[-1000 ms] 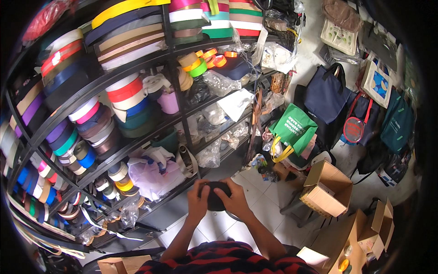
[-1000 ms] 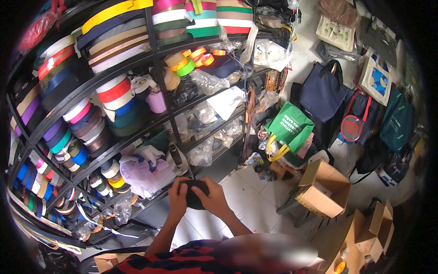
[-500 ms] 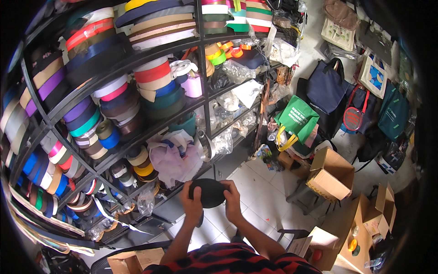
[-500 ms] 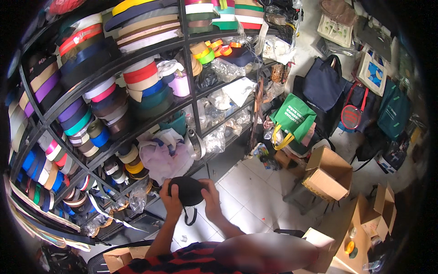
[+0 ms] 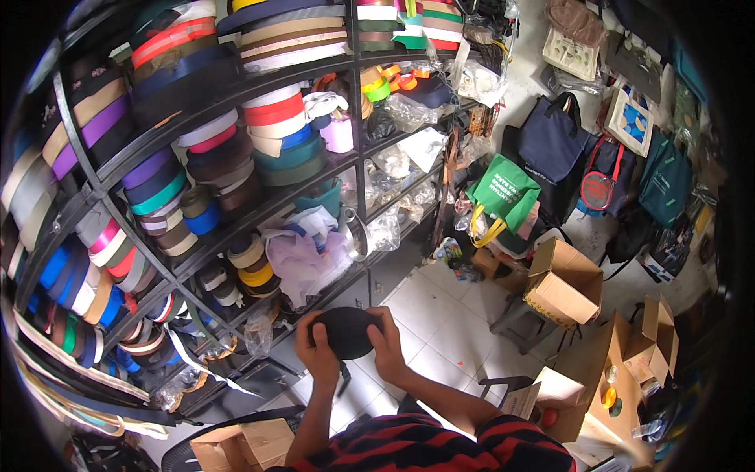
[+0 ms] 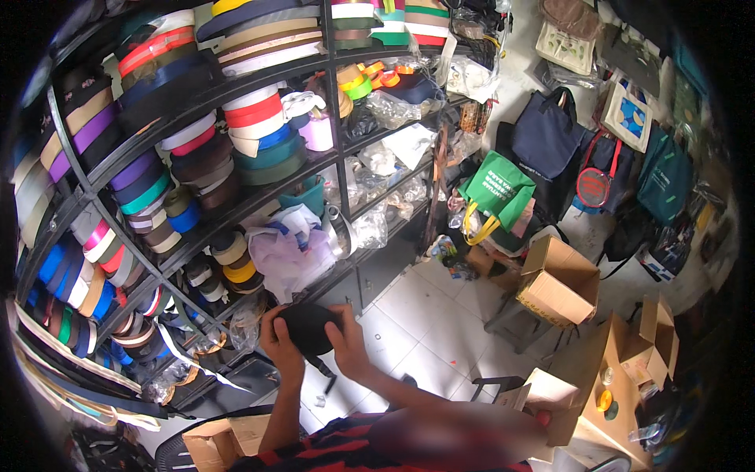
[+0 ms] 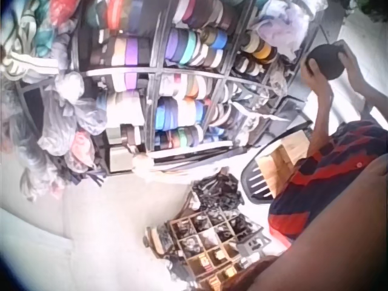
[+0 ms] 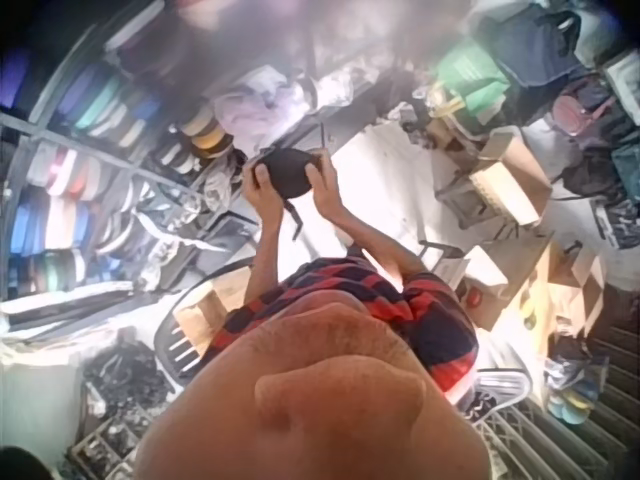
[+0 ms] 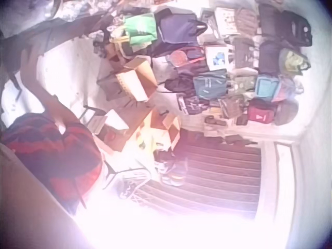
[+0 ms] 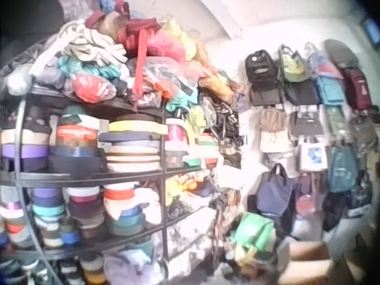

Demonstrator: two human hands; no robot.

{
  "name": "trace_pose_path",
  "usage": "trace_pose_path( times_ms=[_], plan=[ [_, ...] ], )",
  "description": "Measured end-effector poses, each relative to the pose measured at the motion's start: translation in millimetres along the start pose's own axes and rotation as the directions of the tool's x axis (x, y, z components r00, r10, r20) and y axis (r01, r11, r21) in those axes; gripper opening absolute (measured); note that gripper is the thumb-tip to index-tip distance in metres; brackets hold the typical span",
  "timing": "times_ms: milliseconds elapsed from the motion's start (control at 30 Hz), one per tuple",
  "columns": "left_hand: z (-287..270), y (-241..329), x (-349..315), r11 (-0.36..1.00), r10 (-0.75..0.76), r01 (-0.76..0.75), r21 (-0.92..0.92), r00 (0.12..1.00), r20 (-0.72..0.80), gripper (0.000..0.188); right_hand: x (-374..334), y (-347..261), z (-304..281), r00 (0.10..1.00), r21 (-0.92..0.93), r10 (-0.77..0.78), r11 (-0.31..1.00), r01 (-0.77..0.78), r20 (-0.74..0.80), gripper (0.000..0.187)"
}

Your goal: The person takes various rolls of ribbon and webbing from boxes and places them onto specific shelves on a large metal storage rack, grouping them by color and material.

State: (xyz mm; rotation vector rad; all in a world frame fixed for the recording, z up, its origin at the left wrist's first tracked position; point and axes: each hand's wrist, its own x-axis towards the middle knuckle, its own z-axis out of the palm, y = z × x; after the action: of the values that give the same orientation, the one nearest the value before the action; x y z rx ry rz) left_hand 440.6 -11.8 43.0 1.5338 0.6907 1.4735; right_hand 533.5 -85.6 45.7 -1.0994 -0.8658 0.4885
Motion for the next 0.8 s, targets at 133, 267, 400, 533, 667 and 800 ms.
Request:
trace_pose_path(
  times_ms=[133,267,400,533,667,800],
  plan=[
    [-22,8,2,0.998,0.022,-0.029,0.053,0.992,0.124,0.036,13,-27,4,0.958,-0.305,0.131,0.951,-0.049,0.256,0.019],
    [0,7,-16,0.983,-0.122,0.095,-0.155,0.977,-0.177,0.037,-3,-3,20,0.990,-0.143,-0.140,0.979,0.142,0.019,0.024],
    [-9,10,-18,0.985,-0.114,0.093,-0.146,0.983,-0.145,0.036,-13,-3,17,0.995,-0.075,-0.085,0.993,0.089,0.052,0.029],
    [-38,8,-5,0.990,0.083,-0.099,0.103,0.985,0.149,0.036,2,-25,3,0.943,-0.203,-0.033,0.974,0.105,0.330,0.025],
    [-29,16,-10,0.997,0.077,-0.077,-0.011,0.991,0.109,0.035,6,-27,11,0.956,-0.274,-0.055,0.952,0.138,0.289,0.020],
    [-23,11,-25,0.990,-0.094,0.094,-0.107,0.996,0.009,0.035,-10,-17,19,0.998,-0.151,-0.060,0.987,0.062,0.022,0.018]
  ],
)
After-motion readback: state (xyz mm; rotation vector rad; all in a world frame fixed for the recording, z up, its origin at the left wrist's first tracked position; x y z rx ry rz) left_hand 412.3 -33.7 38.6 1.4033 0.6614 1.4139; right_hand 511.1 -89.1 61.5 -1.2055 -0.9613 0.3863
